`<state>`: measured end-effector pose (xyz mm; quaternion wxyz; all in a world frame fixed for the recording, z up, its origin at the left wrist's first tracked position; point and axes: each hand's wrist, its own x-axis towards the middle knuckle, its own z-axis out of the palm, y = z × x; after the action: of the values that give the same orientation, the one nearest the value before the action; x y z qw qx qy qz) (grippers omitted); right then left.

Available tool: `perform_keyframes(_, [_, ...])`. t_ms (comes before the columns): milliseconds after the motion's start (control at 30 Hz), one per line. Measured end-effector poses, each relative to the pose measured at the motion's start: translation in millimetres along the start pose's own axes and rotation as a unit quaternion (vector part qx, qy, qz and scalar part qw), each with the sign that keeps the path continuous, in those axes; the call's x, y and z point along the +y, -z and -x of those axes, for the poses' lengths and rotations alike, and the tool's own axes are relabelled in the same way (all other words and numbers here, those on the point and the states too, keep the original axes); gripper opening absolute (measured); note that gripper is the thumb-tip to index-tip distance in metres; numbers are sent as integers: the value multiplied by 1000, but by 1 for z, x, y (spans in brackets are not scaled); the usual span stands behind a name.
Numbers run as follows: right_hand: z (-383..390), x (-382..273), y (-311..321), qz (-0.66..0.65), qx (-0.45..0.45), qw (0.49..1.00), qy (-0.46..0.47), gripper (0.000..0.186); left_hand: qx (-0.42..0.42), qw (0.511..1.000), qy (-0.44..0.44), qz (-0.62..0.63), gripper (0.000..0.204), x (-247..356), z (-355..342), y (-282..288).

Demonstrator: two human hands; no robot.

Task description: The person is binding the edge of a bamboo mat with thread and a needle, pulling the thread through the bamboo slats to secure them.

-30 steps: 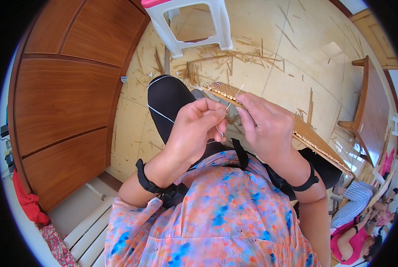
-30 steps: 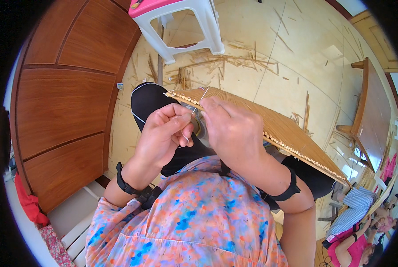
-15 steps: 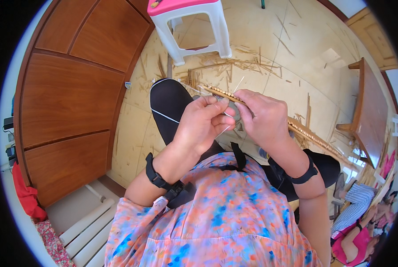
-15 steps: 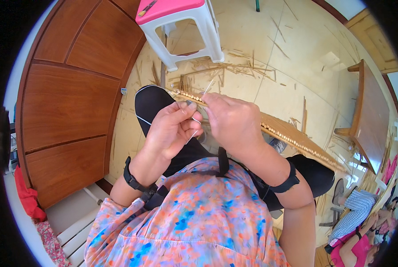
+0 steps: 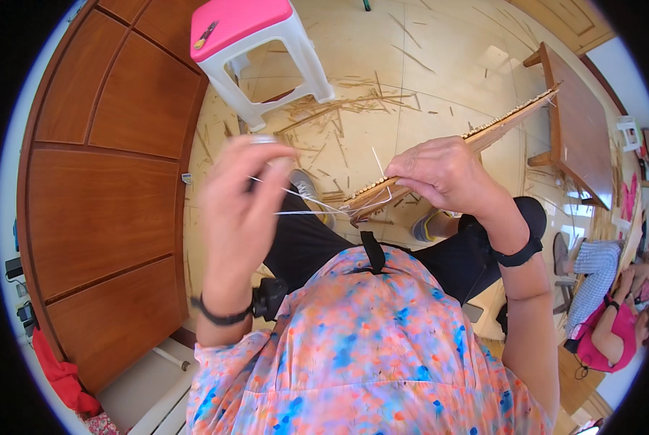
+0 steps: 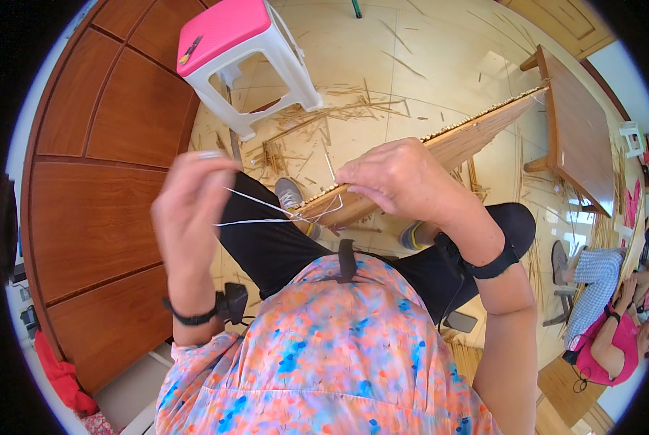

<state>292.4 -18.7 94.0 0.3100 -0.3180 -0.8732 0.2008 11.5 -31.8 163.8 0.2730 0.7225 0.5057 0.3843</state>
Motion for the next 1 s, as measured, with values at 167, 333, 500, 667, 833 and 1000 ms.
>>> perform_keyframes(167, [14,-5,-3,3,12,1000,-13,21,-292,904,185,251,19,-58,-10,-82])
perform_keyframes(333, [28,-19,-3,43,34,998,-36,24,-355,748,304,470,13,-56,-7,-109])
perform_keyframes(500, [39,-32,-10,81,84,991,-62,29,-327,706,327,537,16,-49,1,-124])
perform_keyframes(667, [49,-34,-10,68,107,989,-75,30,-319,721,324,523,17,-35,4,-131])
perform_keyframes(833, [52,-29,-5,60,98,991,-68,27,-274,775,322,470,18,-41,-10,-140])
perform_keyframes(1000, [60,-34,-6,7,64,998,-24,22,-86,770,268,573,15,-72,-38,-123])
